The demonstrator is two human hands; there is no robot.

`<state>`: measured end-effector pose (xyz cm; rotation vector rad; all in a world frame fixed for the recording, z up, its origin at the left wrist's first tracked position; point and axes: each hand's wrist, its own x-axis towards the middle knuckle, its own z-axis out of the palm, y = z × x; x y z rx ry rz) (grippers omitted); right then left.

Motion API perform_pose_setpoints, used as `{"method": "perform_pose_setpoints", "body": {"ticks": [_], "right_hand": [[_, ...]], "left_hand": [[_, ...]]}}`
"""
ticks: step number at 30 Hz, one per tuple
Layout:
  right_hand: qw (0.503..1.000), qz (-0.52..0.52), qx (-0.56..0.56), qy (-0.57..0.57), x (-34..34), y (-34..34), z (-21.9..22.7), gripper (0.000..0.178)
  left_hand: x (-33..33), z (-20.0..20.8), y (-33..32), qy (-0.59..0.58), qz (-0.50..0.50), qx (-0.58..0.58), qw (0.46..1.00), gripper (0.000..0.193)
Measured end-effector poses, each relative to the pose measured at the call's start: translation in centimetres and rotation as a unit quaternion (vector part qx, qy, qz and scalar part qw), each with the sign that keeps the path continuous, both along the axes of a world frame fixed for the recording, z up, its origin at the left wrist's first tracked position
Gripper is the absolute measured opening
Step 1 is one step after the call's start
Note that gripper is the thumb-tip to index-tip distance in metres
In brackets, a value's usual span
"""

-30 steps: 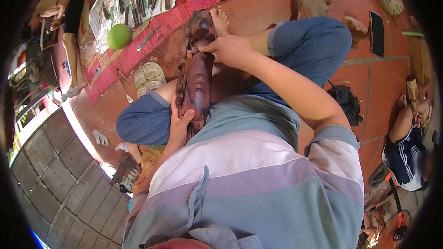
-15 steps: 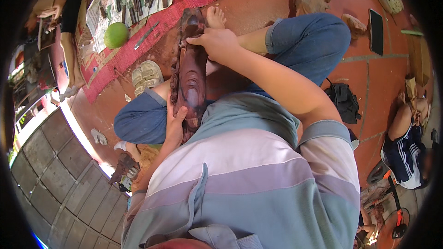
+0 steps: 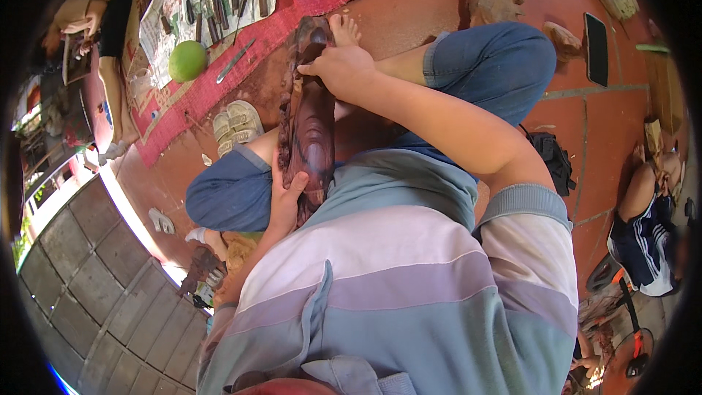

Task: The person sits cross-legged on the floor and carves a dark wooden object using a small knife. They hold the wood in their left hand and use the knife in their right hand to shape the surface, occasionally rotating the object to access different areas.

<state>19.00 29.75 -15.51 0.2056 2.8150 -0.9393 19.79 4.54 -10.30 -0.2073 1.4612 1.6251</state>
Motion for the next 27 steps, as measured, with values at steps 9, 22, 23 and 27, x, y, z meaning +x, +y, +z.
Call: {"method": "perform_pose_setpoints", "body": {"ticks": [9,22,23,27], "right_hand": [[1.000,0.015,0.007,-0.003,-1.1,-0.5,0.1,0.046],[0.984,-0.090,-0.044,0.149,2.6,-1.3,-3.6,0.050],[0.981,-0.098,-0.058,0.155,2.9,-1.2,-3.6,0.049],[0.982,-0.117,-0.079,0.122,2.9,-0.4,-3.4,0.045]], "left_hand": [[-0.6,-0.9,-0.6,0.038,-0.026,-0.005,0.999,0.094],[-0.5,-1.2,-0.8,0.061,-0.055,-0.020,0.996,0.095],[-0.5,-1.2,-0.8,0.049,-0.040,-0.009,0.998,0.095],[-0.2,-0.8,-0.3,0.021,-0.006,0.003,1.000,0.097]]}}
